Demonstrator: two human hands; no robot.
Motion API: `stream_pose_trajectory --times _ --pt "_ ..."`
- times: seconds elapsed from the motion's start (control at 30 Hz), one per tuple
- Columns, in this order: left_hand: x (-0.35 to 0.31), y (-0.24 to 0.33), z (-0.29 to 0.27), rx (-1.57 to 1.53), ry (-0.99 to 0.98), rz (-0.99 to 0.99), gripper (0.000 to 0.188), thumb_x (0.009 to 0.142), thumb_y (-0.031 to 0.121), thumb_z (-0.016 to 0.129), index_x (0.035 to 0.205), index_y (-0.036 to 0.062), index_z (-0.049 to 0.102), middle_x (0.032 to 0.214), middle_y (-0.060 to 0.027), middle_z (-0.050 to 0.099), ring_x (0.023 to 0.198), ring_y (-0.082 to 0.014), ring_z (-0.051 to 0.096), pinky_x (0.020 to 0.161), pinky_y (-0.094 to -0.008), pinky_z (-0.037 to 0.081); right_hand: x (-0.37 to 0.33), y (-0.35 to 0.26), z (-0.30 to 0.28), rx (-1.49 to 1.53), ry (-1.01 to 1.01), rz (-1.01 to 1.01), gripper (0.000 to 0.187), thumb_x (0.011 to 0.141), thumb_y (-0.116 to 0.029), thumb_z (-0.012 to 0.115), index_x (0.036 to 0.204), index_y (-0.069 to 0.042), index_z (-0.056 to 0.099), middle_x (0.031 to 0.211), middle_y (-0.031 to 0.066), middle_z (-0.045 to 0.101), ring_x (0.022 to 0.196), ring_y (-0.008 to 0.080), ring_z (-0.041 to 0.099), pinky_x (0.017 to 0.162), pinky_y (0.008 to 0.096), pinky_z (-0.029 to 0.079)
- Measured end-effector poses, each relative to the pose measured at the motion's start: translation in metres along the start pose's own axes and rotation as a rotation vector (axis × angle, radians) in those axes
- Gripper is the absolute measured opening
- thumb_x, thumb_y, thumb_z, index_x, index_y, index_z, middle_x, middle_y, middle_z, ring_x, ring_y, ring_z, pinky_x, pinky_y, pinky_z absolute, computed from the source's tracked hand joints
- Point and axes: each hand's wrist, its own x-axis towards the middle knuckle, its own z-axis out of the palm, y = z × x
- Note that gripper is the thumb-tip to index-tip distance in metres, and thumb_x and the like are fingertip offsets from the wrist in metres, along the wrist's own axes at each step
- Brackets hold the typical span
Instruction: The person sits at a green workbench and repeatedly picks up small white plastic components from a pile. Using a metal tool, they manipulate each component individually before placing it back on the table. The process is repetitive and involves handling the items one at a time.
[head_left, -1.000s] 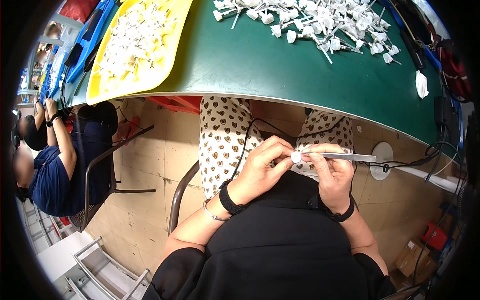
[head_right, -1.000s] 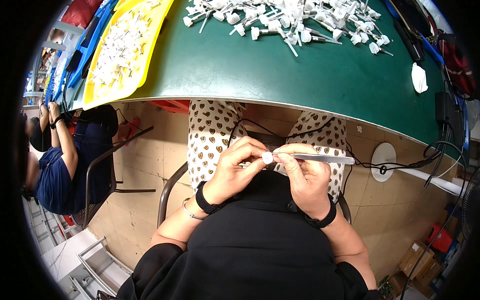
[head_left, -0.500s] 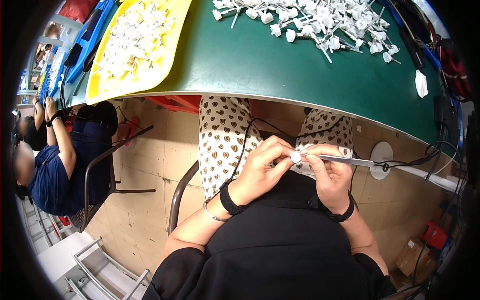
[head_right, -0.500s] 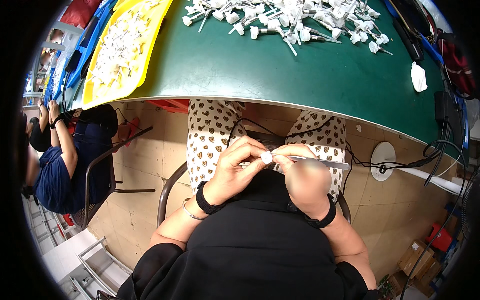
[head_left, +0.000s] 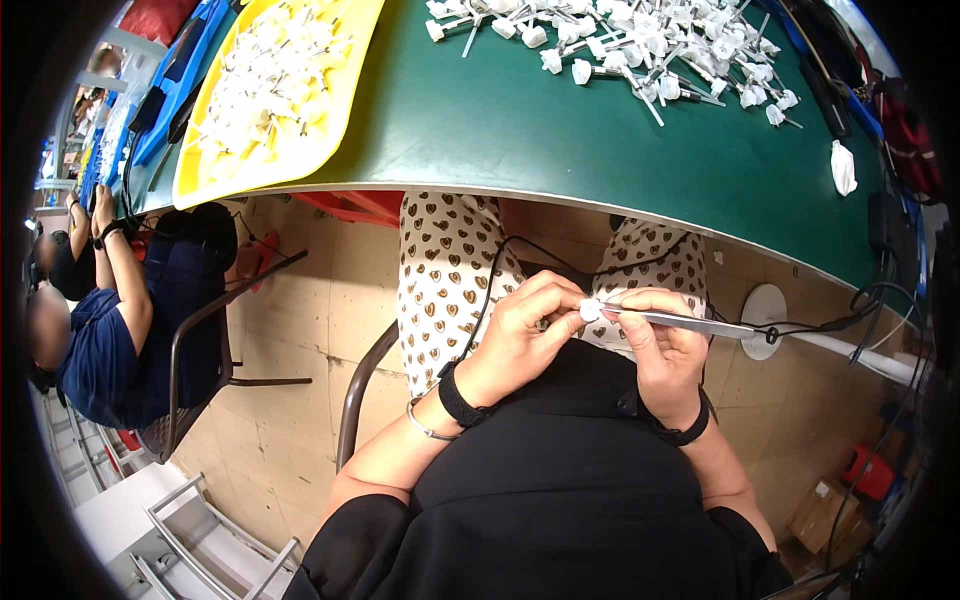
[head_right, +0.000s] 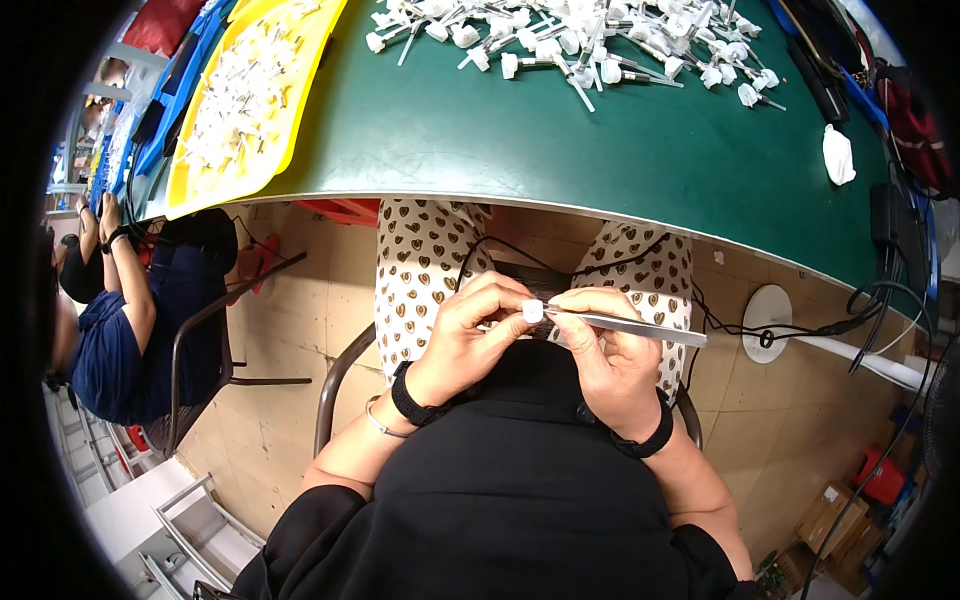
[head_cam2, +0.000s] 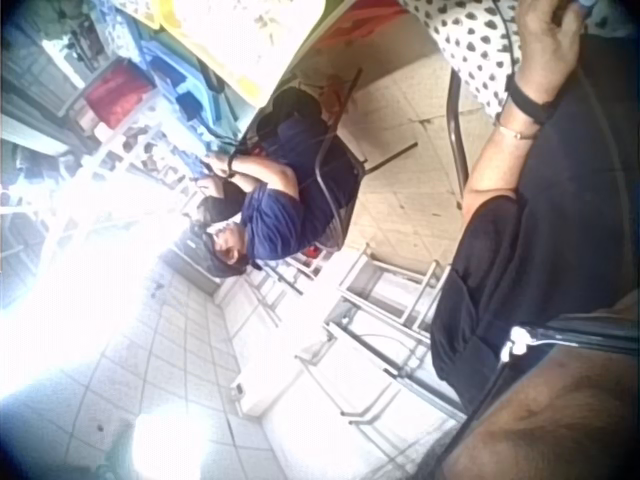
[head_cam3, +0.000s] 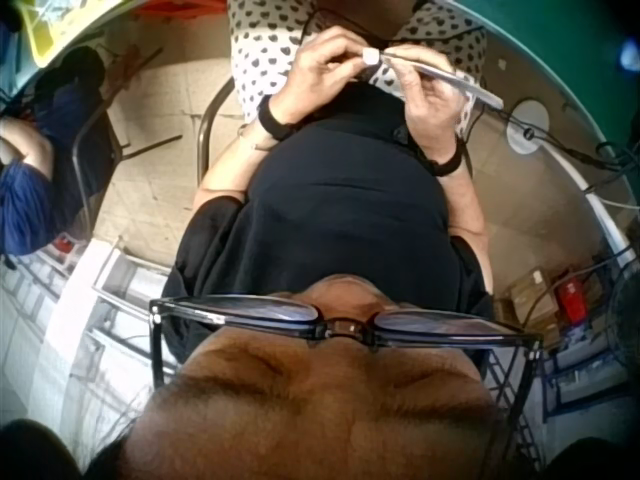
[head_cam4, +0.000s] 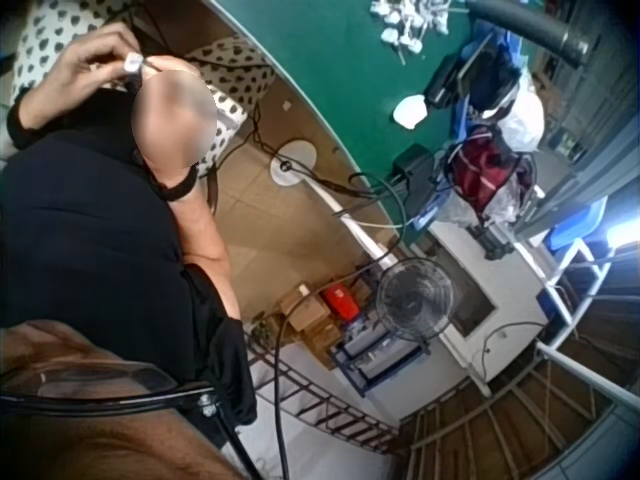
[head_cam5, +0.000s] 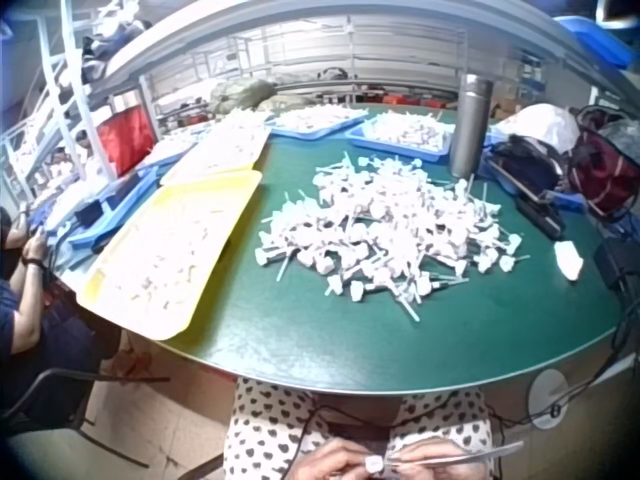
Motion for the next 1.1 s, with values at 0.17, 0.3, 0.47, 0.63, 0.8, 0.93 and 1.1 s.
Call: stream_pose_trajectory --times 0.17,0.3,0.47,0.63,0.8,0.93,1.1 --pt "-0.0005 -0.002 0.0013 -0.016 -0.015 -0.014 0.009 0.089 -0.002 0.074 0.098 -0.001 0.071 0.098 -0.0091 0.068 0.081 -0.0145 0.066 0.065 -0.025 0.055 0.0039 0.0022 -0.0005 -0.147 -0.042 -0.1 0.011 0.096 0.002 0.068 0.107 0.003 0.067 0.099 0.0114 0.07 0.081 0.0138 0.066 0.07 0.026 0.054" --pt "0.0003 -0.0014 0.0013 -0.015 -0.018 -0.003 0.009 0.09 -0.002 0.074 0.098 -0.001 0.071 0.099 -0.0095 0.068 0.081 -0.0146 0.067 0.065 -0.0249 0.056 0.0046 0.0015 0.001 -0.159 -0.045 -0.083 0.01 0.096 0.001 0.069 0.105 0.003 0.067 0.097 0.0109 0.07 0.08 0.0143 0.066 0.069 0.0269 0.055" --pt "-0.0002 -0.0016 0.0009 -0.017 -0.028 -0.008 0.009 0.09 -0.002 0.074 0.099 -0.0012 0.071 0.1 -0.0099 0.068 0.082 -0.0147 0.068 0.066 -0.025 0.057 0.0052 0.0017 0.0018 -0.172 -0.038 -0.083 0.008 0.096 0.0 0.069 0.103 0.003 0.068 0.094 0.0105 0.071 0.078 0.0142 0.066 0.069 0.0269 0.054" --pt "-0.0003 -0.0038 0.001 -0.022 -0.035 -0.007 0.009 0.09 -0.002 0.074 0.099 -0.0014 0.071 0.1 -0.0098 0.068 0.083 -0.0152 0.069 0.067 -0.0252 0.058 0.0052 0.0008 0.0017 -0.165 -0.03 -0.064 0.007 0.096 0.0 0.069 0.103 0.002 0.068 0.093 0.0097 0.071 0.077 0.0133 0.066 0.068 0.0262 0.054" --pt "-0.0005 -0.0051 0.0007 -0.016 -0.04 -0.004 0.01 0.09 -0.003 0.073 0.099 -0.0013 0.071 0.1 -0.0101 0.068 0.083 -0.0152 0.069 0.067 -0.0252 0.058 0.005 0.0019 0.0027 -0.152 -0.027 -0.051 0.007 0.096 0.0 0.069 0.102 0.003 0.069 0.092 0.0091 0.071 0.077 0.0129 0.066 0.067 0.0258 0.053" --pt "-0.0011 -0.0049 0.0011 -0.024 -0.04 -0.008 0.01 0.09 -0.003 0.073 0.099 -0.0015 0.071 0.1 -0.0104 0.068 0.083 -0.0155 0.068 0.068 -0.0255 0.058 0.0049 0.0017 0.0027 -0.17 -0.027 -0.038 0.007 0.096 -0.001 0.069 0.102 0.002 0.069 0.092 0.0088 0.071 0.077 0.013 0.066 0.067 0.0262 0.053" --pt "-0.0015 -0.0033 0.0025 -0.062 -0.038 -0.019 0.013 0.088 -0.005 0.072 0.099 0.0003 0.07 0.096 -0.009 0.067 0.081 -0.0181 0.066 0.069 -0.0286 0.055 0.0057 0.0018 0.0009 -0.17 -0.045 -0.04 0.006 0.096 -0.001 0.068 0.102 0.002 0.069 0.092 0.0089 0.07 0.077 0.0133 0.065 0.068 0.0269 0.053"
